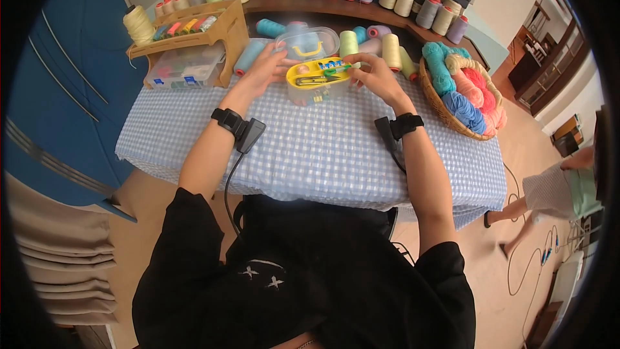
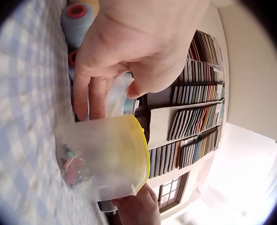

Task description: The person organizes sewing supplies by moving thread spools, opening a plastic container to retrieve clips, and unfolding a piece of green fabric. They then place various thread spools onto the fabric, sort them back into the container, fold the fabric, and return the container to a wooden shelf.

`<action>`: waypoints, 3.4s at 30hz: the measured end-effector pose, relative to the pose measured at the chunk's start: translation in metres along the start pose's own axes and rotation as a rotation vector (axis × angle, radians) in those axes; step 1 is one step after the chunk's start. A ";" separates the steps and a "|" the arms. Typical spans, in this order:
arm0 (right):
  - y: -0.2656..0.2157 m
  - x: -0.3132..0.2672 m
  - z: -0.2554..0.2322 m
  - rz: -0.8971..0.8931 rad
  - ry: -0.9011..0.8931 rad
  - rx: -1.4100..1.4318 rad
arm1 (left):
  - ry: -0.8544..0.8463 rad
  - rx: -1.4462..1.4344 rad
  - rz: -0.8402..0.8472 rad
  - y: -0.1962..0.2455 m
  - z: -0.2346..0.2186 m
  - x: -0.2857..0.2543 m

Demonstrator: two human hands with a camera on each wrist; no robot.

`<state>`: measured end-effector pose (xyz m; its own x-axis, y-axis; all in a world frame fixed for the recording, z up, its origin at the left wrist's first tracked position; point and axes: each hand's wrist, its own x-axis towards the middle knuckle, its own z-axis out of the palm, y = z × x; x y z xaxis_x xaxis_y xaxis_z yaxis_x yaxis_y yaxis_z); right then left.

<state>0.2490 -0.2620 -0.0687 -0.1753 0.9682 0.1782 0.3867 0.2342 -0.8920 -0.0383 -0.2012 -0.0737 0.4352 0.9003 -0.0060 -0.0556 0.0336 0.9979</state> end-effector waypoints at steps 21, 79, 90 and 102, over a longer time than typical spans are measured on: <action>0.010 0.007 0.006 -0.069 0.193 -0.135 | 0.092 0.057 0.143 0.008 0.005 -0.004; 0.004 -0.007 -0.011 -0.031 -0.033 -0.166 | 0.550 0.855 0.471 0.030 -0.051 -0.013; 0.002 -0.006 -0.009 -0.044 -0.026 -0.146 | 0.143 0.590 0.442 0.015 -0.048 -0.002; 0.007 -0.002 -0.015 -0.012 0.182 0.087 | -0.088 0.953 0.364 0.011 -0.039 -0.010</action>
<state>0.2657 -0.2606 -0.0691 -0.0100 0.9671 0.2540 0.3048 0.2449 -0.9204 -0.0785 -0.1925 -0.0651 0.6013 0.7505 0.2740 0.5228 -0.6290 0.5753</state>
